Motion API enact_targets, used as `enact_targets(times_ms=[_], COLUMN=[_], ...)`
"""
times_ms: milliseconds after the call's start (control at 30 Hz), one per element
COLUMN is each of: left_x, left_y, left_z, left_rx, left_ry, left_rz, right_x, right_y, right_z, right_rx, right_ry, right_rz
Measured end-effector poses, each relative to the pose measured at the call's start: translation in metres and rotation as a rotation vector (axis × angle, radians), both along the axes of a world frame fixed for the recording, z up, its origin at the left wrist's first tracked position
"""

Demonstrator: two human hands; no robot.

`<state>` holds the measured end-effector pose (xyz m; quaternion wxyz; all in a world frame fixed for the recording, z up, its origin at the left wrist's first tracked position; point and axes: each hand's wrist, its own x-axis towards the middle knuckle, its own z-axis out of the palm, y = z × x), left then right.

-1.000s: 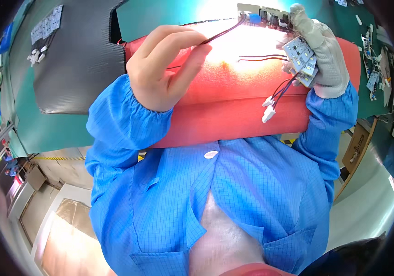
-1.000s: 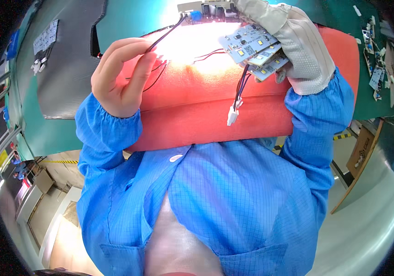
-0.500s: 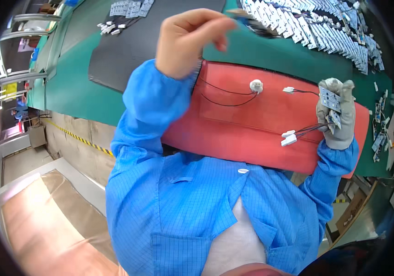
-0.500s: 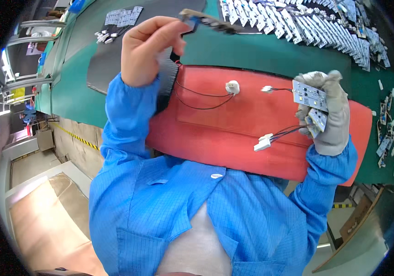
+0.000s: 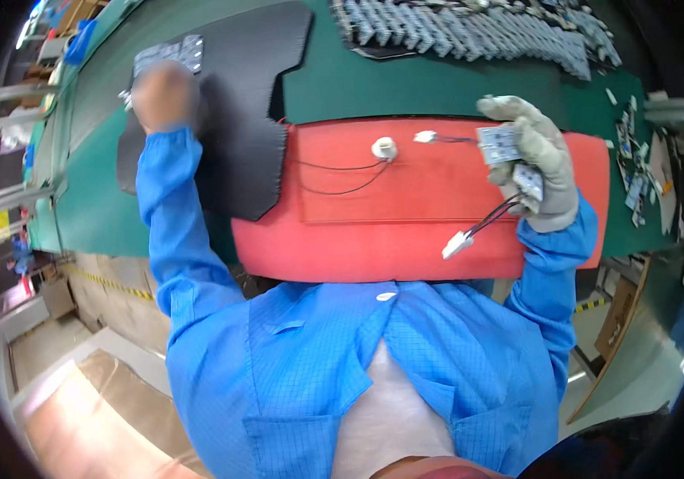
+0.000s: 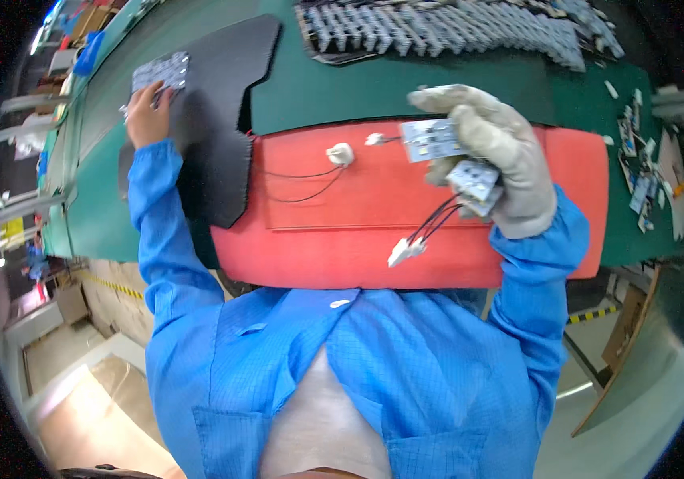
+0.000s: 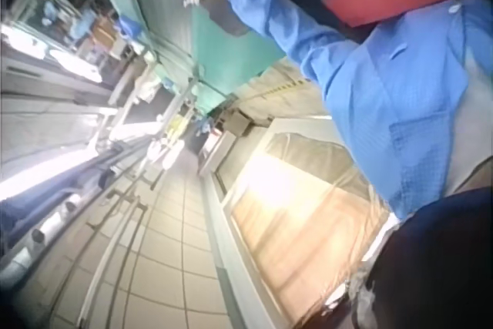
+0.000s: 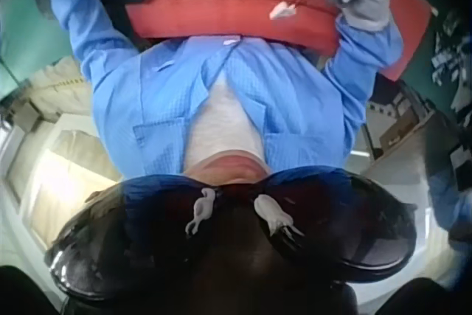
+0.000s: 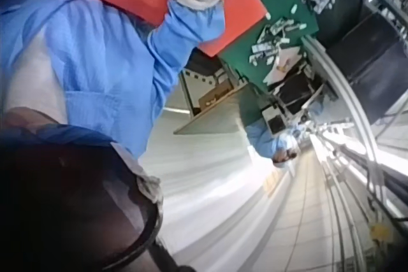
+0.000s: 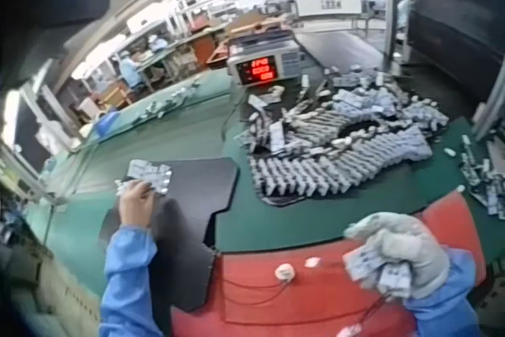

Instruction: Assembling electronic components and circuit boards at a factory workstation.

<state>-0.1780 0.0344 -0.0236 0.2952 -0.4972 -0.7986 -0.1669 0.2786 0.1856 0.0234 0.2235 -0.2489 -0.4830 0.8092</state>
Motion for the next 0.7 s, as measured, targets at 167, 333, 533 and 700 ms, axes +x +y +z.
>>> enact_targets(times_ms=[167, 333, 533, 700], left_x=[0.162, 0.221, 0.233, 0.231], left_y=[0.027, 0.05, 0.044, 0.04], left_z=[0.044, 0.024, 0.021, 0.016], left_rx=[-0.138, -0.285, -0.175, -0.1], left_ry=[-1.01, -0.966, -1.577, -1.686], left_rz=[-0.644, -1.072, -0.839, -0.842], right_x=[-0.007, -0.011, -0.017, -0.013], right_y=[-0.003, -0.007, 0.0, 0.004], right_z=[-0.005, -0.001, -0.007, -0.006], right_rx=[-0.037, -0.048, 0.062, 0.183], right_ry=[0.027, 0.107, -0.212, -0.464], right_rz=[0.166, 0.208, -0.173, 0.047])
